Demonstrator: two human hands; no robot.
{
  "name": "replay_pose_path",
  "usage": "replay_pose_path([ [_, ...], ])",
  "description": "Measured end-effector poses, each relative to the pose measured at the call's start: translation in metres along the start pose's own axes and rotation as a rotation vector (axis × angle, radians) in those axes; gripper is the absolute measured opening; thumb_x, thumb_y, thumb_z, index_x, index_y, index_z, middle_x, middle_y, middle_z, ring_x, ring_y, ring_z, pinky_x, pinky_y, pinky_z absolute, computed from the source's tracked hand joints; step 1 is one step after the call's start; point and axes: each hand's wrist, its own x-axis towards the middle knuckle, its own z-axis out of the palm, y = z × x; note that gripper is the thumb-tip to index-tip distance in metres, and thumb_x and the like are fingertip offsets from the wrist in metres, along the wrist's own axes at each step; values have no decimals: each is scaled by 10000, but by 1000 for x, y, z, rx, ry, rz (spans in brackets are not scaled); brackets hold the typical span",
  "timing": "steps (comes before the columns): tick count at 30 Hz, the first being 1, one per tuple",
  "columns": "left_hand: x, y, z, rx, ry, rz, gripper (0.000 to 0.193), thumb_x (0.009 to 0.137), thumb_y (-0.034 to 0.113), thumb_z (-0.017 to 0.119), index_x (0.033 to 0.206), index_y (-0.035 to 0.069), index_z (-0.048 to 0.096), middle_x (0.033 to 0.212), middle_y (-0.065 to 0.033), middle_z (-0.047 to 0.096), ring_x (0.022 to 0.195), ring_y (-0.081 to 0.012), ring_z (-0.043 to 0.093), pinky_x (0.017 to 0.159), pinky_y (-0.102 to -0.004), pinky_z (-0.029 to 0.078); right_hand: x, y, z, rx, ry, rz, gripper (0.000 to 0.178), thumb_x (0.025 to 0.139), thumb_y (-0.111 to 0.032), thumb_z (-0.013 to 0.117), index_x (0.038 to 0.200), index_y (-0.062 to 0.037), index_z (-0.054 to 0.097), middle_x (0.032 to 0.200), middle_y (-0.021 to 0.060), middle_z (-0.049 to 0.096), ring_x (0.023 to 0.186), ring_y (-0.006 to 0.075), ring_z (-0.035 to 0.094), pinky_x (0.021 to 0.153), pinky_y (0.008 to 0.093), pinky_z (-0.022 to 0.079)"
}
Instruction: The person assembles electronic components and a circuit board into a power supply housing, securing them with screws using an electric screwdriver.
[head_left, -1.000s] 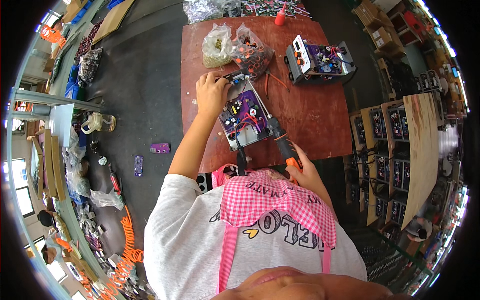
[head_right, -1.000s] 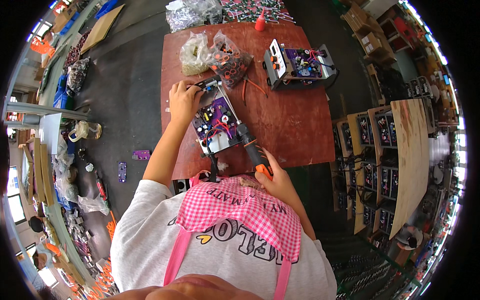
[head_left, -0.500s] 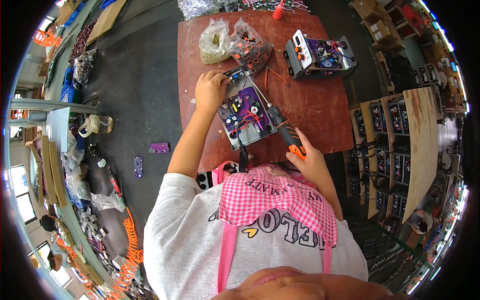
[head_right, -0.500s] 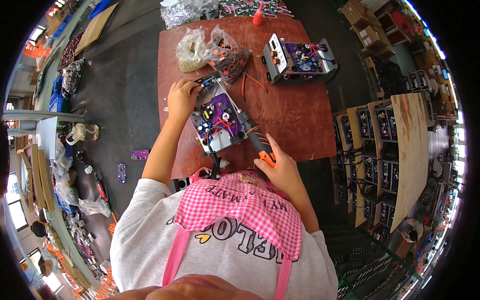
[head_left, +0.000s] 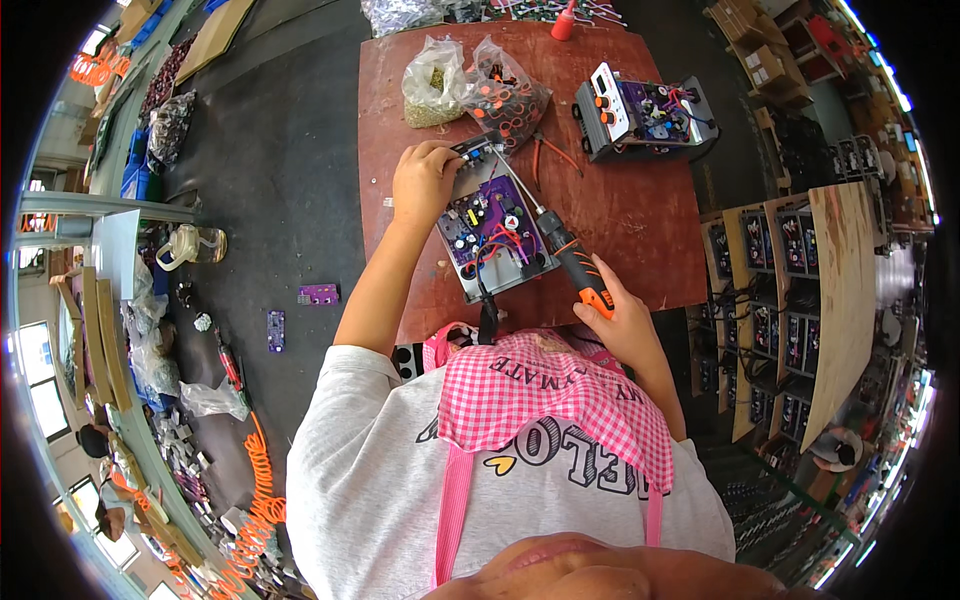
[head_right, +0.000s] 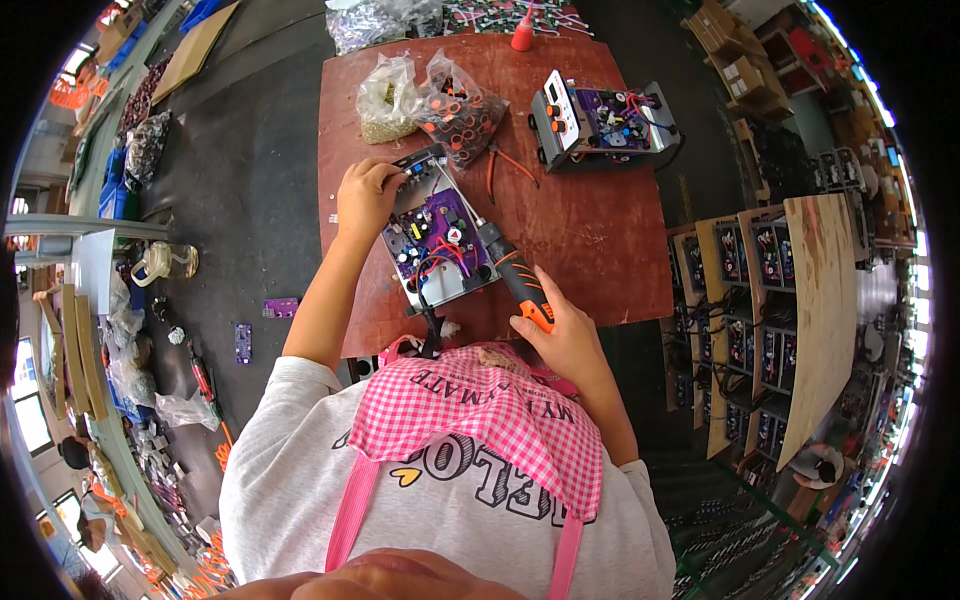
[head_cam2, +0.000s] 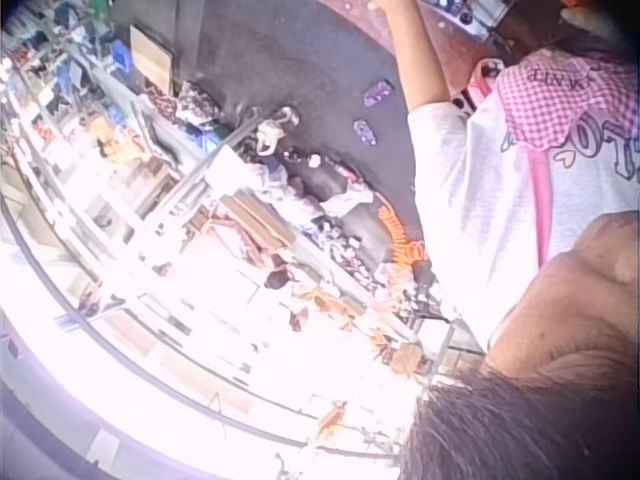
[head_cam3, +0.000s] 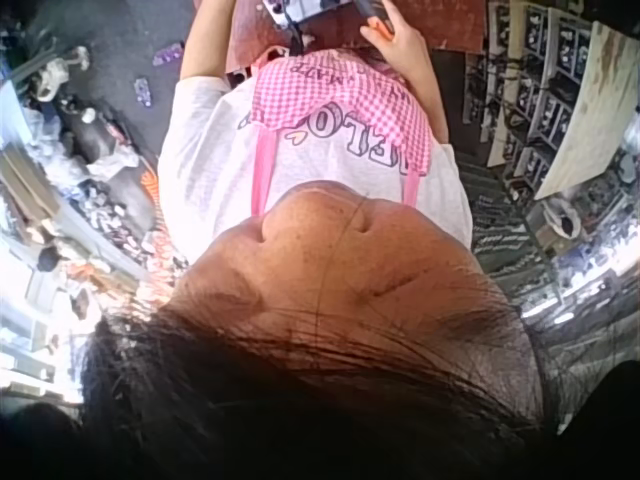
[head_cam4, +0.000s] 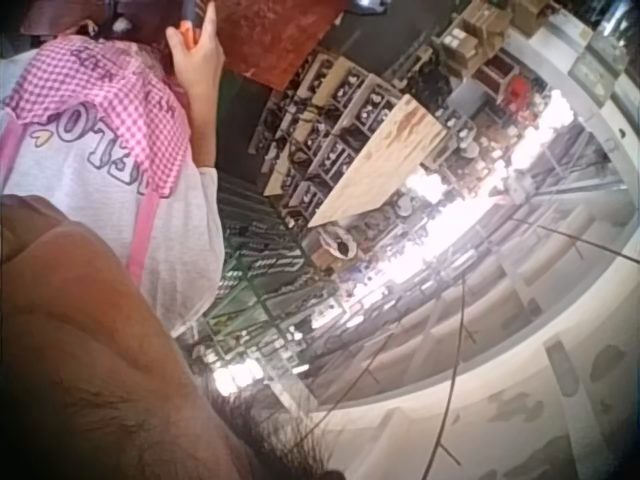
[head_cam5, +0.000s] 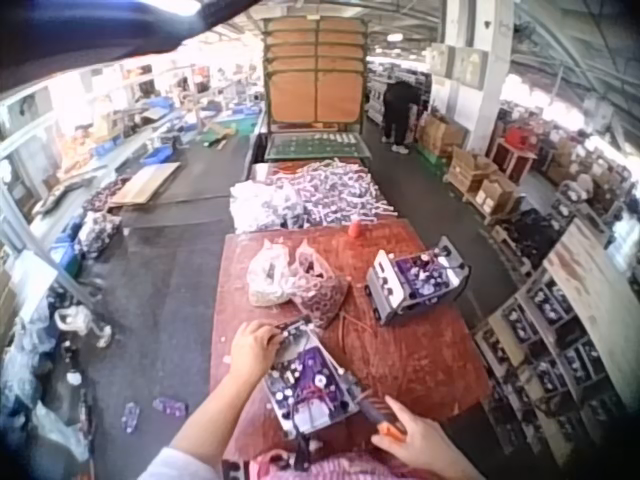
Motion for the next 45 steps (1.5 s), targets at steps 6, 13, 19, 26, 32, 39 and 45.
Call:
replay_pose_path([
  [6,1,-1,0,-11,-1,-1,84,765,137,743,820,76,726,905,-52,696,829,-278,633,751,-378,508,2,-1,-1,5,-12,13,756,863,-385,718,1470,-71,394,1023,218,681,943,367,695,810,409,525],
  [13,0,-1,0,-16,-3,18,79,753,133,752,801,75,728,917,-44,699,830,-271,635,747,-376,510,3,-1,0,13,-18,52,760,864,-382,717,1475,-72,388,1005,216,683,948,363,696,820,402,520],
  [19,2,-2,-2,-15,-5,32,85,755,138,751,805,74,726,922,-40,700,830,-268,637,748,-378,511,4,2,-1,56,-55,84,745,871,-366,707,1477,-77,384,983,212,677,913,363,696,818,398,517],
  [26,4,-2,-4,-18,-22,7,83,764,139,747,802,69,722,918,-43,699,853,-271,645,752,-382,513,6,0,-1,256,-171,199,697,905,-340,664,1484,-80,375,919,114,646,713,196,663,675,324,523],
  [32,16,4,-13,-50,-197,-77,163,783,144,723,932,84,694,901,-99,695,816,-347,653,728,-440,519,3,-9,3,507,-232,191,674,957,-346,612,1507,-88,320,916,48,569,627,112,567,599,269,491],
  [39,46,-1,-2,30,-401,-22,191,889,223,617,980,77,701,926,-141,698,855,-356,666,756,-449,520,1,-27,4,622,-303,222,690,979,-368,584,1523,-81,272,917,48,539,680,108,559,618,265,494],
  [45,44,-9,4,23,-416,16,195,911,212,582,964,72,706,941,-147,691,872,-361,656,776,-447,515,0,-25,13,619,-320,263,649,997,-327,564,1517,-71,273,917,50,530,711,109,549,636,270,499],
])
